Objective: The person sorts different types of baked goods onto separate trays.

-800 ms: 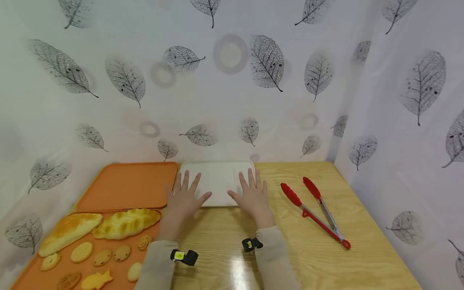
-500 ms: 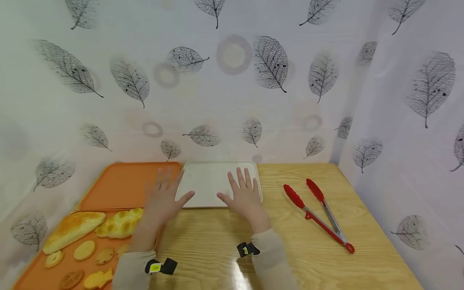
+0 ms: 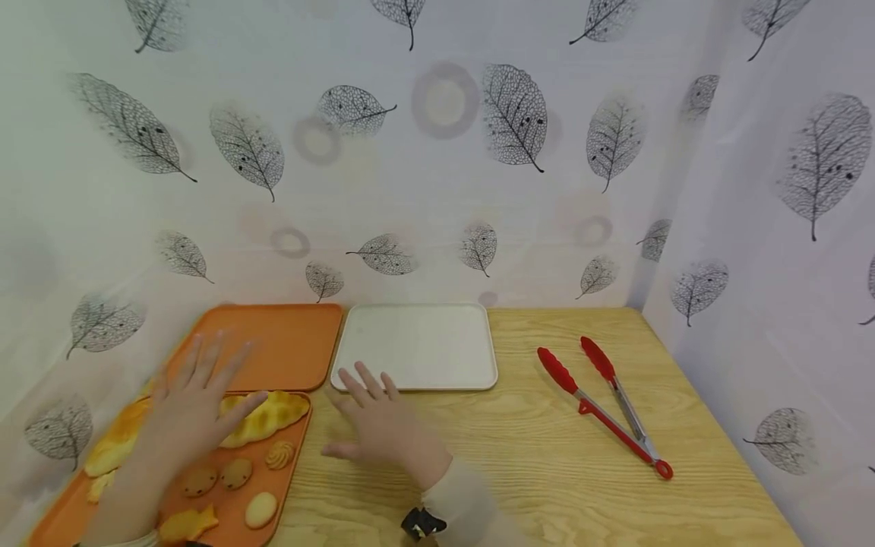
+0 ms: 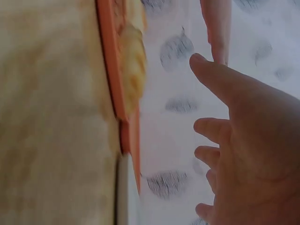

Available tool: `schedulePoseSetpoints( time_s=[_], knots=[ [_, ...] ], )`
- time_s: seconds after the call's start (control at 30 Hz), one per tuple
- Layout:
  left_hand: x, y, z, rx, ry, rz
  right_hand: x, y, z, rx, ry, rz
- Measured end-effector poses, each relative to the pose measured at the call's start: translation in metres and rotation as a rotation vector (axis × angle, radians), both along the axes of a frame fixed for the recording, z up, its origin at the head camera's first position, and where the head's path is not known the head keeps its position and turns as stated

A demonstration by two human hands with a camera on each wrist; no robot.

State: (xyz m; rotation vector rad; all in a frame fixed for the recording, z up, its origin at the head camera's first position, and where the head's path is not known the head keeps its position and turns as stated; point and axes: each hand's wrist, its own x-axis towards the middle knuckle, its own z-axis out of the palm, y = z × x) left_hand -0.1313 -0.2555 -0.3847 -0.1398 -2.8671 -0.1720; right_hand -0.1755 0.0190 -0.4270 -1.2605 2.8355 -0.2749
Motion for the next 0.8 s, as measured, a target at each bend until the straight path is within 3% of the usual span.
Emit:
schedulePoseSetpoints(
  time_s=[0.13,0.33,0.6,0.8],
  knots=[
    [0.020,-0.030,-0.007,-0.028,-0.011,0.005,0.020,-0.018,-0.011,0.071,0.004,0.144],
    [0.044,-0.068,-0.023,-0.023,-0.060,0.040,0.042,-0.027,-0.020,0.210,-0.099,0.275],
    [0.061,-0.103,-0.041,0.001,-0.185,0.150,0.053,-0.032,-0.018,0.260,-0.125,0.289],
    [0.065,-0.117,-0.051,-0.017,-0.225,0.168,0.052,-0.027,-0.017,0.246,-0.148,0.272]
  ],
)
